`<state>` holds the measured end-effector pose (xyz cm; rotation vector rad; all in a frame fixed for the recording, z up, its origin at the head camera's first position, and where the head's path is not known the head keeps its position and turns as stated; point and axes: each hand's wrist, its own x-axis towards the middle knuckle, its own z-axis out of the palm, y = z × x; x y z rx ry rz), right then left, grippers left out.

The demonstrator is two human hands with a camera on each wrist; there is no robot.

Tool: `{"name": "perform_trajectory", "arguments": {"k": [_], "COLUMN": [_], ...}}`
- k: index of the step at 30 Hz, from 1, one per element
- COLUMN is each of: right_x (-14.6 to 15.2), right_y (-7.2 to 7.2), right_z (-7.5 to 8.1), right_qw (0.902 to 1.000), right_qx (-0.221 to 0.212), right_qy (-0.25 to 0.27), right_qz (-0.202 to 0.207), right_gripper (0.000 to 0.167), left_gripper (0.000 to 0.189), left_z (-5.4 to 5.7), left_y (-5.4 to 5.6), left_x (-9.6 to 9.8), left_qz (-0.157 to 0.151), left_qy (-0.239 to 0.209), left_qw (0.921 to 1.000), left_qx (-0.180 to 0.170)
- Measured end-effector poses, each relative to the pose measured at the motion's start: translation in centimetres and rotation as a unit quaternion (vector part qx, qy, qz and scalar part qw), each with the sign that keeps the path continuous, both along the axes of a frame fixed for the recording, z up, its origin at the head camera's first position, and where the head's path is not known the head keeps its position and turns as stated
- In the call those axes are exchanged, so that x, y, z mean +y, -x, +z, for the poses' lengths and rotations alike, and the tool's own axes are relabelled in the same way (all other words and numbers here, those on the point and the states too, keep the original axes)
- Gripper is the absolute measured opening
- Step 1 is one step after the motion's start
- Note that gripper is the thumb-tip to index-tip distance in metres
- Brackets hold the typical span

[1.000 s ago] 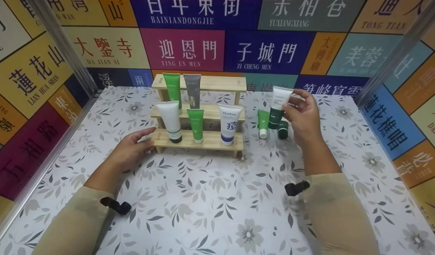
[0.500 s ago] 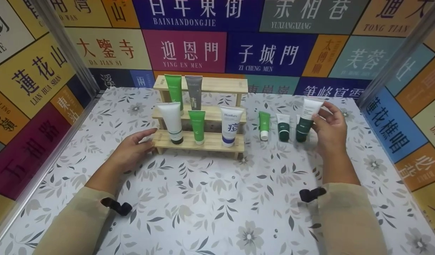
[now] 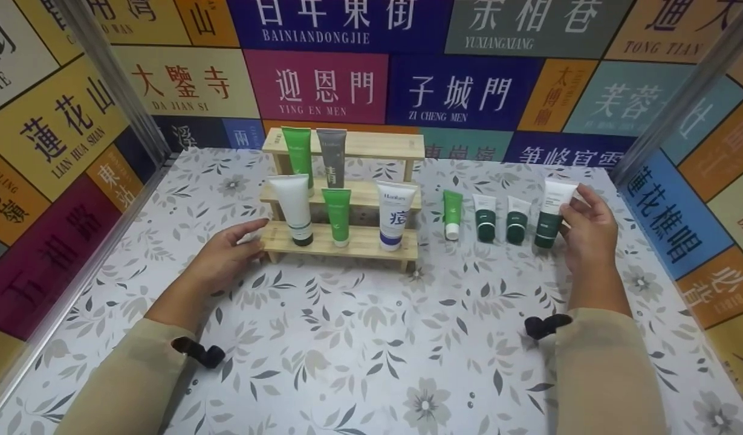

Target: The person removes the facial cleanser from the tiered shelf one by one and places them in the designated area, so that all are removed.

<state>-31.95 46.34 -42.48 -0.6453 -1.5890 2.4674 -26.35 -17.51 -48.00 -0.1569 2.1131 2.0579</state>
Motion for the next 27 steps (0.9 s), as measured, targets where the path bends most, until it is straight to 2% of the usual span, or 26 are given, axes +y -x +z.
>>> {"name": "perform_trajectory", "arguments": {"k": [5,11,15,20,27], "right_x": [0.7,1.1,1.2,1.0,0.8], "right_y": [0.5,1.9,2.8,3.9,4.9], "right_z": [-0.2,-0.3,-0.5,-1.2,-2.1], "right_qw": [0.9994,0.9981,0.9952,0.9874,0.9756], "right_qx": [-0.031,-0.059,-0.083,-0.113,-0.153], "right_qy": [-0.014,-0.018,-0.049,-0.107,-0.150], "right_qz": [0.004,-0.004,-0.012,-0.030,-0.050], "right_gripper": [0.076,0.076,0.073,0.066,0.059], "left_gripper": [0.053,0.052,0.052,0.052,0.053], "left_z": [-0.1,-0.1,-0.2,-0.2,0.0], "left_y": [-0.1,-0.1,-0.1,-0.1,-0.1], "left_x": [-0.2,-0.5,-0.6,-0.5,-0.3], "left_qz": [-0.008,-0.012,-0.011,-0.012,-0.015], "left_qy": [0.011,0.028,0.031,0.027,0.026], "left_qw": [0.9999,0.9995,0.9994,0.9996,0.9995], "left_qx": [0.006,-0.004,-0.006,-0.004,0.003]}}
